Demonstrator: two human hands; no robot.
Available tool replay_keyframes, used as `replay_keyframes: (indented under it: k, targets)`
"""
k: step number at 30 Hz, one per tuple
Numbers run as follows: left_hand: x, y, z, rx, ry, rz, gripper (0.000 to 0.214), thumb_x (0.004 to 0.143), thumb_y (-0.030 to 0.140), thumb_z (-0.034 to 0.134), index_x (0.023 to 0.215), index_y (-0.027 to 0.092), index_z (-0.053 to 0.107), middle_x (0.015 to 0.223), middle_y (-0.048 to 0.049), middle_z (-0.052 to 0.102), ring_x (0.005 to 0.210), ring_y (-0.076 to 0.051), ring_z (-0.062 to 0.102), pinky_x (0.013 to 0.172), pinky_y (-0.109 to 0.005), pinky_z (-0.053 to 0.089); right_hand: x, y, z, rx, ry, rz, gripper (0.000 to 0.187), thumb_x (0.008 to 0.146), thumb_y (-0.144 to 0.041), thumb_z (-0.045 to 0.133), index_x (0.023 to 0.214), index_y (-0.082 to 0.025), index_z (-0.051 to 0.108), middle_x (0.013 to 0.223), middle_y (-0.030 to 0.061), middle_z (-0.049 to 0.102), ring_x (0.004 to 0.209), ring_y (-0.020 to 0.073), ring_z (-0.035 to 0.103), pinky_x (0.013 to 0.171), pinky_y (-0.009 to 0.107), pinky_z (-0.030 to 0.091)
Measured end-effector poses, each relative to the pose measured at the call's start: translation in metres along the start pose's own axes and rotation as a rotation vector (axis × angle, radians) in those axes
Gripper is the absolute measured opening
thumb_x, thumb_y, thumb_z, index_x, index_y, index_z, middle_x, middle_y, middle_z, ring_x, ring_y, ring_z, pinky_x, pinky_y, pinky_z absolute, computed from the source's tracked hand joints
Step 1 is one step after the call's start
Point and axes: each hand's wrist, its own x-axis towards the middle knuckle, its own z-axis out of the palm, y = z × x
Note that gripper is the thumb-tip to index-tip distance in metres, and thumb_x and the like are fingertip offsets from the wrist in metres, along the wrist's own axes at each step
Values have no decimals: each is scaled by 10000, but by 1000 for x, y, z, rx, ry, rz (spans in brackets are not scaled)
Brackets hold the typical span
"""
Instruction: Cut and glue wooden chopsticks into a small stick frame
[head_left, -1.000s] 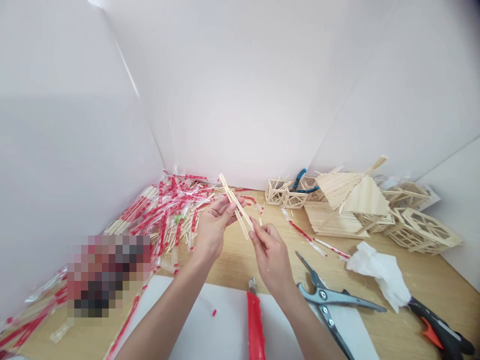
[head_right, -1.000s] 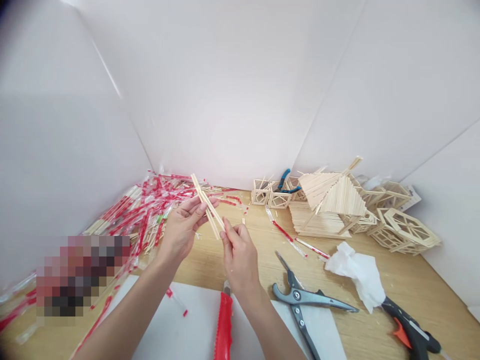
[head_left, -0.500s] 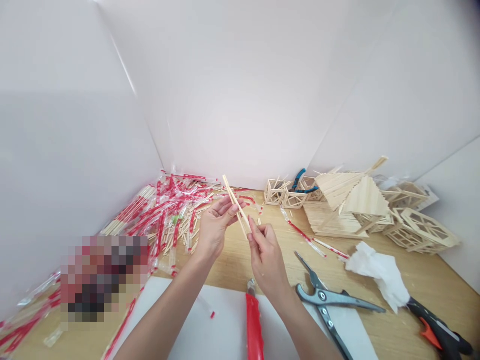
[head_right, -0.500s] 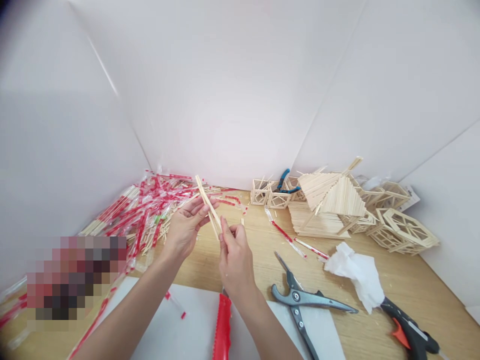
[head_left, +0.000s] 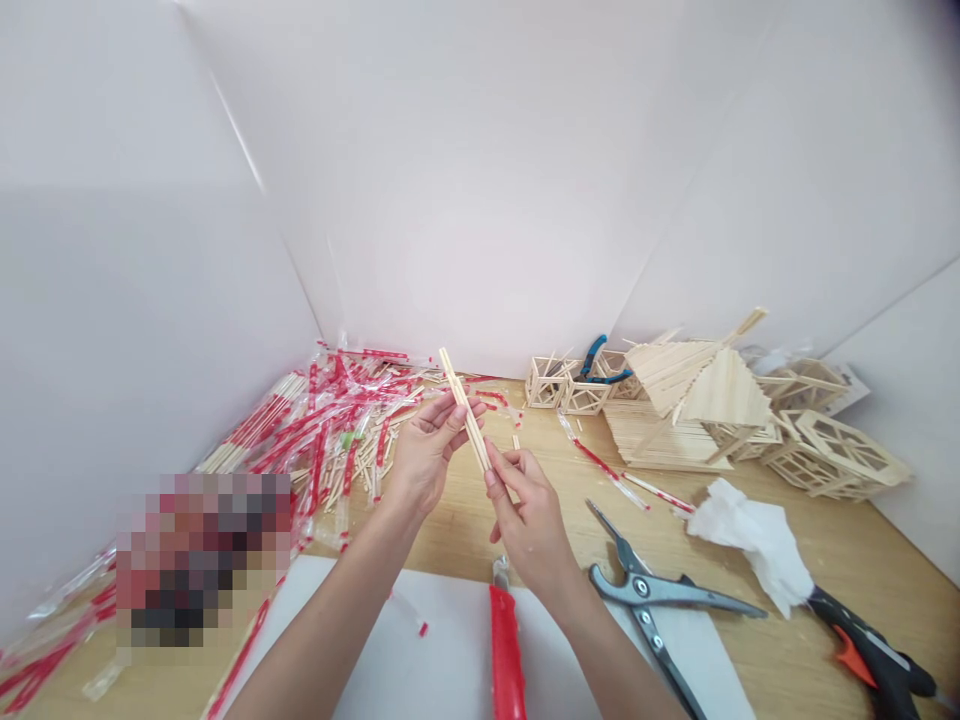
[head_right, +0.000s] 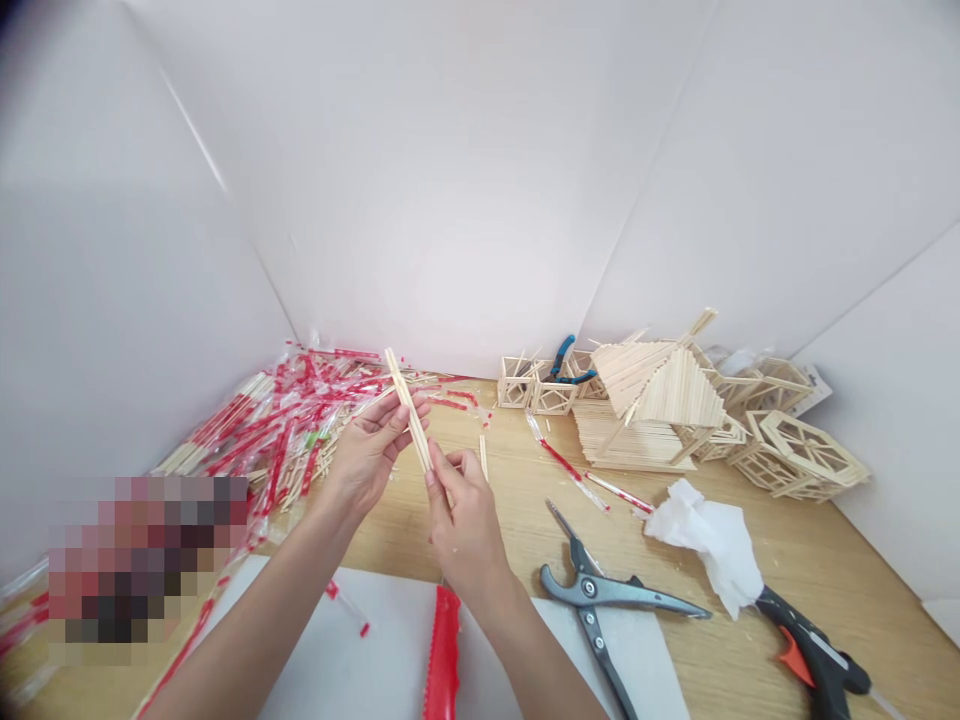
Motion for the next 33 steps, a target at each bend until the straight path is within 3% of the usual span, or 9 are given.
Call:
replay_keyframes:
  k: [3, 9, 13, 20, 27, 33]
  targets:
    - [0, -1, 0, -4, -3, 2, 303, 671, 204, 721, 961, 168, 641, 1018, -73, 676, 926, -176, 643, 855, -316, 493, 1, 1, -1, 114, 14, 85, 398, 882, -392, 402, 1229, -259, 544, 892, 48, 456, 690, 120, 529, 367, 170, 486]
    - [0, -4, 0, 0, -25, 4, 323, 673, 229, 720, 979, 164, 641, 1041, -84, 668, 959, -193, 634, 871, -329, 488, 1, 4, 0, 106, 12, 85, 389, 884, -415, 399, 1165, -234, 597, 819, 23, 507, 512, 67, 554, 404, 174, 484]
    - [-2, -7, 2, -9, -30, 5, 305, 677, 233, 718, 962, 155, 642, 1009, -85, 680, 952, -199, 638, 877, -340, 486, 3, 7, 0, 158, 45, 135, 379, 850, -451, 456, 1015, -187, 674, 743, 21, 544, 510, 101, 602, 420, 193, 484]
    - [-8, -11, 8, 10, -44, -13, 287, 689, 244, 709, 953, 147, 651, 1022, -97, 677, 959, -205, 636, 894, -355, 480, 9, 13, -1, 315, 99, 270, 412, 740, -517, 579, 805, -132, 711, 785, 62, 621, 487, 140, 627, 420, 231, 497]
    - [-13, -13, 13, -36, 14, 7, 275, 685, 237, 715, 946, 170, 660, 991, -70, 688, 918, -184, 649, 914, -369, 473, 10, 11, -1, 385, 47, 312, 427, 720, -515, 600, 845, -124, 720, 826, 93, 651, 534, 159, 648, 461, 241, 511]
    - [-16, -11, 15, -84, 55, -13, 251, 686, 193, 710, 931, 156, 670, 949, -52, 694, 882, -157, 652, 930, -361, 470, 9, 5, -3, 412, -30, 299, 436, 766, -469, 574, 1086, -185, 654, 861, 78, 676, 617, 155, 664, 522, 237, 512]
